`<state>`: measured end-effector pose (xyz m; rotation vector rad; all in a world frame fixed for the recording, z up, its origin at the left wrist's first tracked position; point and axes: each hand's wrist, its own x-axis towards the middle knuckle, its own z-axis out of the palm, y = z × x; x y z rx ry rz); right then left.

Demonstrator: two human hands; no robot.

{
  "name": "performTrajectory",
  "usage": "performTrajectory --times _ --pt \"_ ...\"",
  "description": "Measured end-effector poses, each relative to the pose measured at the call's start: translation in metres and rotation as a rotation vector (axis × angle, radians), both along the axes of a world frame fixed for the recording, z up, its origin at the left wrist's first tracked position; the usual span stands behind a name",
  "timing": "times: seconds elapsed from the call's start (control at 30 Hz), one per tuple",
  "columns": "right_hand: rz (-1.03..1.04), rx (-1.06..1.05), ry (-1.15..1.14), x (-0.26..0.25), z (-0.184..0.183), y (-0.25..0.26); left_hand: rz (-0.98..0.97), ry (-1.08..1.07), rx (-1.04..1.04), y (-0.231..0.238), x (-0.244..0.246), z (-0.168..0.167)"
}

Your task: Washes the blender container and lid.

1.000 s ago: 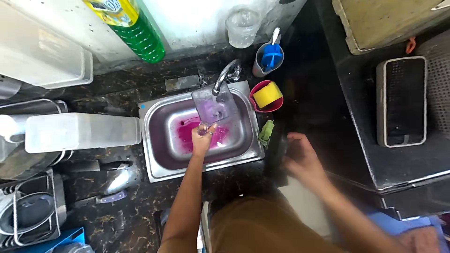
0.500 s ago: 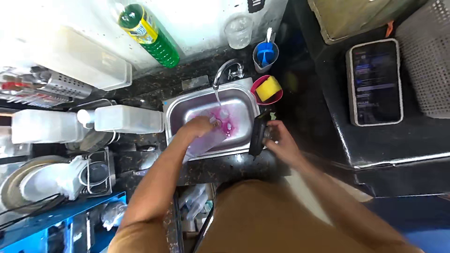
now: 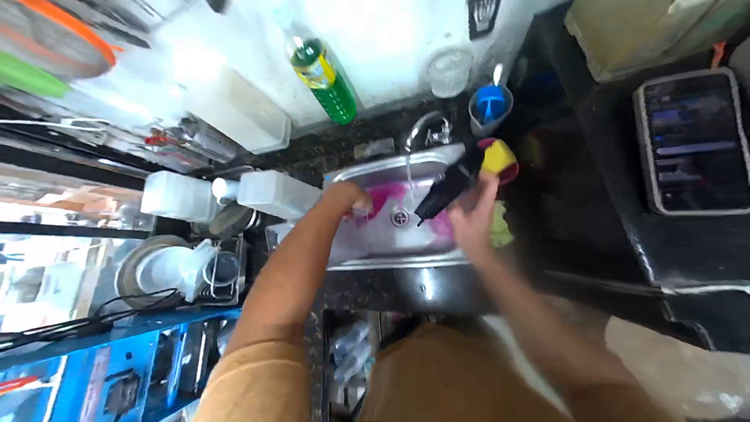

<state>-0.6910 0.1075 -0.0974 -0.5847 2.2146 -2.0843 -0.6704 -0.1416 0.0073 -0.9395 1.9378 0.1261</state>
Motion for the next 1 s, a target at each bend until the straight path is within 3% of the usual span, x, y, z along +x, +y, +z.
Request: performTrajectory --times 0.07,0.13,0.2,0.27,0.3,0.4,0.43,0.5,0.57,0.67,0.73,0.8,0.9,1.0 --pt "0.032 0.342 -0.227 0.003 -0.056 -0.03 -0.101 -0.027 -0.006 -0.007 0.005 0.015" --pt "0.167 0.606 -0.357 0.007 -0.068 -0.047 -0.107 -0.001 -0.016 -0.012 0.021 0.024" --pt "0.142 0.503 -0.22 0.015 -0.037 -0.058 -0.08 0.044 -0.001 -0.018 0.028 0.042" --pt "0.055 0.312 -0.011 0.034 -0.041 -0.068 -0.071 0.058 0.005 -0.027 0.04 0.045" --pt "0.069 0.309 0.043 0.037 -0.056 -0.076 -0.079 0.065 0.006 -0.033 0.042 0.046" --pt "0.327 0.719 -0.11 0.037 -0.081 -0.095 -0.092 0.079 0.031 -0.042 0.055 0.052" --pt "0.33 0.734 -0.103 0.041 -0.074 -0.101 -0.092 0.086 0.035 -0.044 0.059 0.055" --pt "0.199 0.556 0.037 0.056 -0.055 -0.11 -0.086 0.112 0.045 -0.053 0.067 0.06" --pt "0.141 0.494 0.171 0.065 -0.068 -0.115 -0.05 0.134 0.062 -0.059 0.078 0.062" --pt "0.324 0.849 -0.032 0.054 -0.071 -0.123 -0.005 0.152 0.066 -0.064 0.086 0.068" --pt "0.25 0.749 0.018 0.063 -0.056 -0.126 -0.002 0.146 0.077 -0.07 0.087 0.067" --pt "0.165 0.601 0.147 0.075 -0.064 -0.126 -0.006 0.133 0.103 -0.076 0.088 0.06" --pt "0.324 0.846 -0.061 0.063 -0.08 -0.126 0.002 0.132 0.148 -0.08 0.089 0.057" --pt "0.363 0.641 -0.098 0.049 -0.027 -0.123 -0.043 0.231 0.315 -0.095 0.113 0.067"
